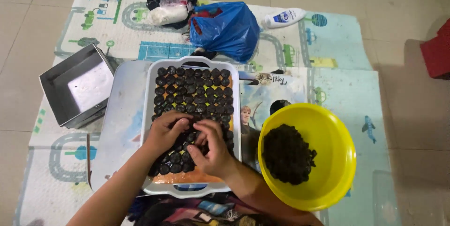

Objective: A person is picking up small pieces of dark dough from a yellow bowl and placing them into small yellow cups arranged in a white tray.

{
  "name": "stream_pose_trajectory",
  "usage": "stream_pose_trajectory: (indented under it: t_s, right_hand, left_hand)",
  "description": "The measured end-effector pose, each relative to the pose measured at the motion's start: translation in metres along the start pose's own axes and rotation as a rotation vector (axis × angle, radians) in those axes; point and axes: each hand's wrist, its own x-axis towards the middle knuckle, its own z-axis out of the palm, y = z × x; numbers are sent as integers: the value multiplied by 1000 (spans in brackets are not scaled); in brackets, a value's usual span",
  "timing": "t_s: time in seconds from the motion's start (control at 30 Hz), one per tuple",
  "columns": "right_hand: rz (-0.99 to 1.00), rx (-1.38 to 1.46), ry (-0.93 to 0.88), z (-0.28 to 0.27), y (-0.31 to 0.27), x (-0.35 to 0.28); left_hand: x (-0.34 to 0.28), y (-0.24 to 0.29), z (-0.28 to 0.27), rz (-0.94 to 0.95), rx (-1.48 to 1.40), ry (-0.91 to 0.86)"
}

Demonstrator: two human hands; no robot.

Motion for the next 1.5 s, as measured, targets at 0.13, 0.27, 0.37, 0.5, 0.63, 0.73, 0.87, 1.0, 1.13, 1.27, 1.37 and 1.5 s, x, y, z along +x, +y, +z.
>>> stream_pose_trajectory:
  t_s: [0.13,0.27,0.37,0.5,0.63,0.73,0.87,1.0,1.13,1.27,1.37,1.5]
  right_hand:
    - [-21,-55,84,-8,12,1]
    - [124,-95,51,-24,-16,12]
    - [115,-210,36,-16,-5,7]
    - [-69,-370,1,-12,16,20]
    - [-28,-414,-3,-11,14,16]
    - [-83,-544,-18,-15,14,21]
    - [-68,-490,3,-18,16,18]
    - [-26,-407,21,-15,11,15]
    - [31,-407,100,-13,6,20]
    - [-40,-440,30,-10,-10,22]
    - [-14,-442,14,-11,-13,21]
    - [74,-458,-18,-10,-13,22]
  left_hand:
    - [9,16,-7,29,69,-38]
    - [32,32,-9,-114,226,-308]
    - [40,28,-10,-38,192,-416]
    - [42,11,-11,23,16,-357]
    - [33,9,-22,-70,-11,-400]
    - [40,11,-19,22,57,-395]
    - [41,4,-12,113,23,-412]
    - [36,2,-13,160,-73,-387]
    - [40,3,-11,144,3,-296]
    - [39,34,-18,193,144,-342]
    - [58,57,-27,72,140,-465]
    - [68,40,-23,-118,102,-407]
